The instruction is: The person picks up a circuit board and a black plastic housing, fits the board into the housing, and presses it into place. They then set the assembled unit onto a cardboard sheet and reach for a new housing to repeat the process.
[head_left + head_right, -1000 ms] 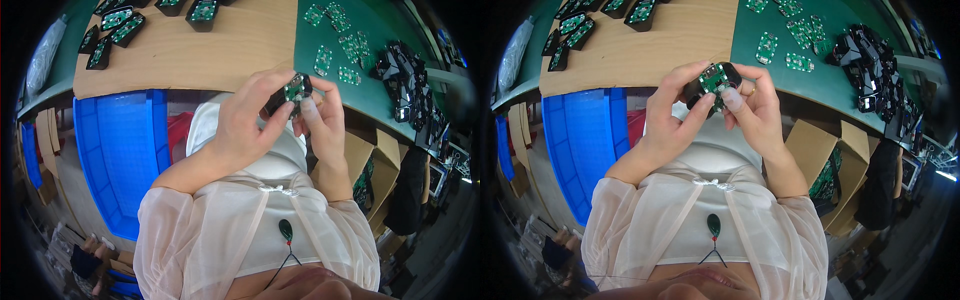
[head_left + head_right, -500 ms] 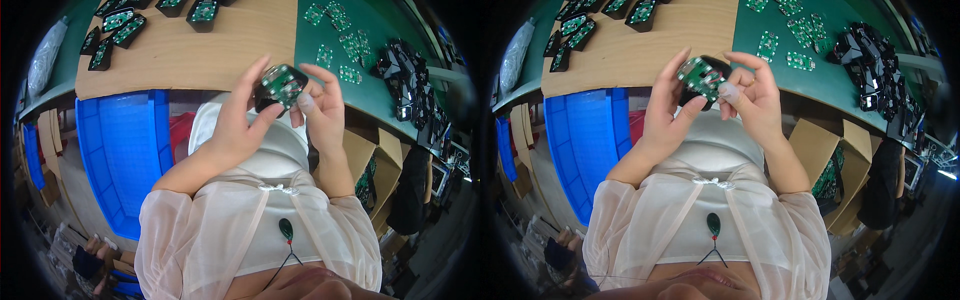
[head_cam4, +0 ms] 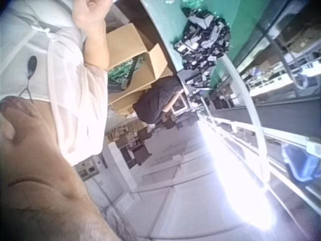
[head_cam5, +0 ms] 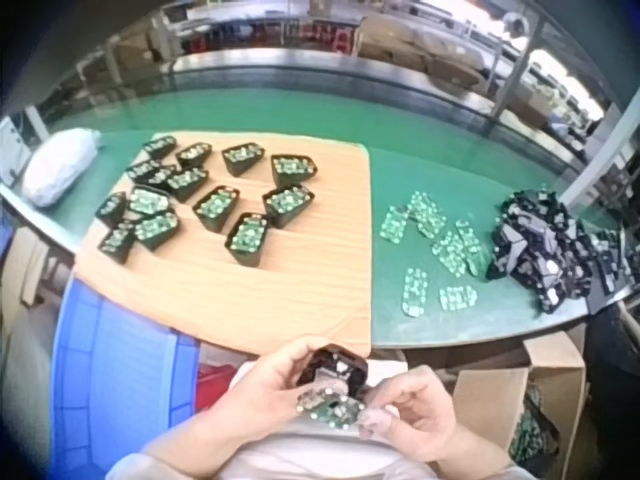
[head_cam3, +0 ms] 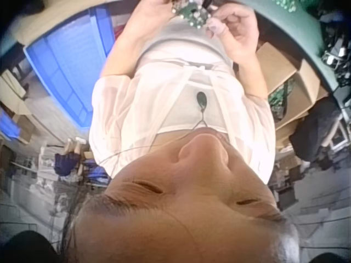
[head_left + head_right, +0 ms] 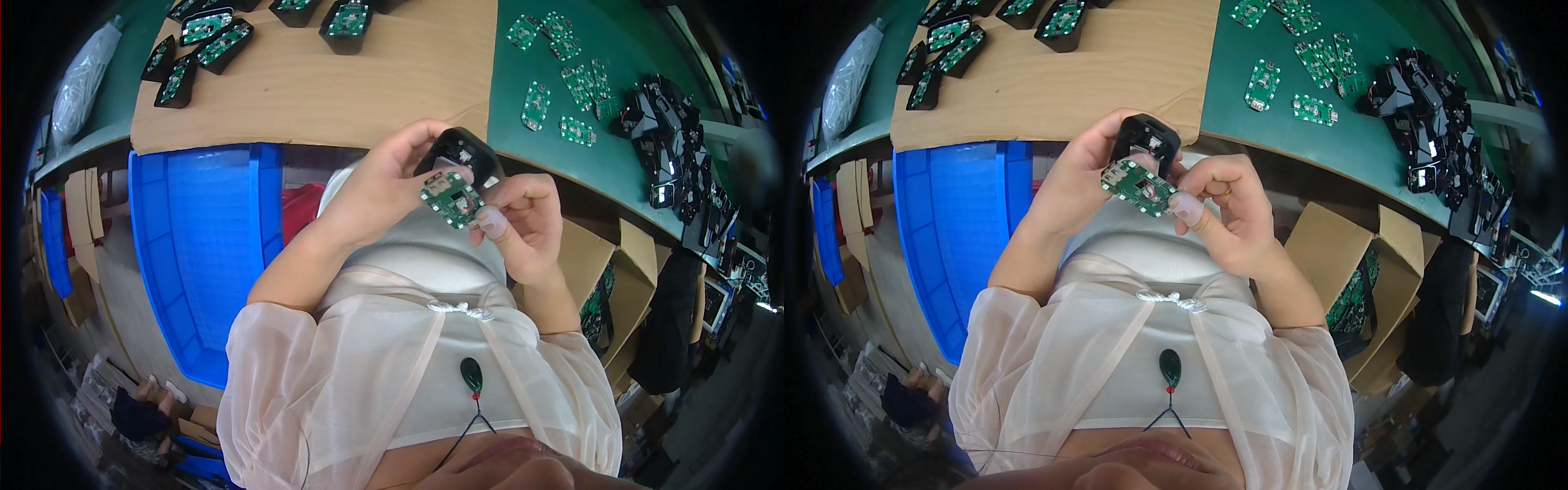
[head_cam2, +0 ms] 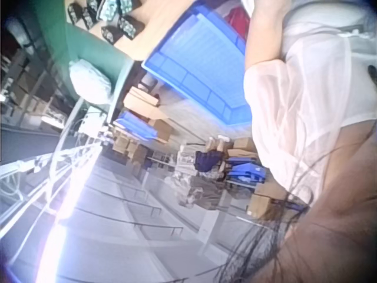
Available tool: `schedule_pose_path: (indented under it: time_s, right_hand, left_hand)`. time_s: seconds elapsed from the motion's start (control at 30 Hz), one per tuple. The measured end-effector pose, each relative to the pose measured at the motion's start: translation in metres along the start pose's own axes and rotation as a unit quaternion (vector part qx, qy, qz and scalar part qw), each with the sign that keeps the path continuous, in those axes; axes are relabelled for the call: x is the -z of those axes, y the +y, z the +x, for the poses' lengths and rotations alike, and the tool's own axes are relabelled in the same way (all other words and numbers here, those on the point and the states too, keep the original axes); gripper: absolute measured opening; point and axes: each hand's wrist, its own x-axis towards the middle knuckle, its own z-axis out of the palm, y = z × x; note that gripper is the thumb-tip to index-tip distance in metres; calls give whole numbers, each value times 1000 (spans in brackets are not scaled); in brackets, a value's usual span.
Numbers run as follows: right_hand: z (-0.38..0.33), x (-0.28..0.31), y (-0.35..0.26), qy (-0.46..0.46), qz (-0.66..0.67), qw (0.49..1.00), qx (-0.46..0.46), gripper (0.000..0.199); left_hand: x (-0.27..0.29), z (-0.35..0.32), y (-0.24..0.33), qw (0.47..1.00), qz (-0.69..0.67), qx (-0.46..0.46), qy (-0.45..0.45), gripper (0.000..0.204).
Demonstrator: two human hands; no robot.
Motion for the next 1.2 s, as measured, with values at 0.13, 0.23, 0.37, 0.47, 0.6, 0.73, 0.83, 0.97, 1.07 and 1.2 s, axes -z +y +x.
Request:
schedule_pose_path:
  time_s: [0.13, 0.23, 0.37, 0.47, 0.6, 0.73, 0.83, 0.97, 1.07, 1.2]
  right_hand:
    - [0, -5, 6, 35, -177, 979, 99, 22]
    - [15, 1, -9, -38, -482, 832, 272, 28]
    - [23, 7, -4, -48, -463, 828, 314, 35]
    - [24, 7, 1, -32, -447, 829, 335, 32]
    - [24, 5, -3, 61, -429, 857, 280, 26]
    - [26, -4, -9, 106, -396, 889, 203, 19]
    - [29, -7, -10, 99, -412, 885, 193, 19]
    - [32, -3, -8, 78, -441, 865, 228, 21]
    - [35, 1, -7, 63, -452, 853, 253, 22]
    - [36, 1, -6, 57, -455, 855, 241, 21]
  left_hand:
    - [-1, -2, 5, 1000, 24, -15, -1, 26]
    - [-7, -3, 3, 998, 30, -46, 26, 25]
    - [-12, -6, 1, 992, 69, -86, 55, 24]
    - [-15, -8, 0, 992, 60, -92, 59, 27]
    - [-17, -11, 4, 997, -2, -76, 13, 39]
    - [-16, -12, 1, 995, 27, -100, -2, 45]
    - [-19, -12, 0, 992, 21, -126, 18, 45]
    - [-21, -14, 2, 989, 67, -131, 20, 45]
    - [-20, -14, 2, 989, 75, -127, 20, 46]
    - [-18, -13, -4, 991, 48, -125, 27, 45]
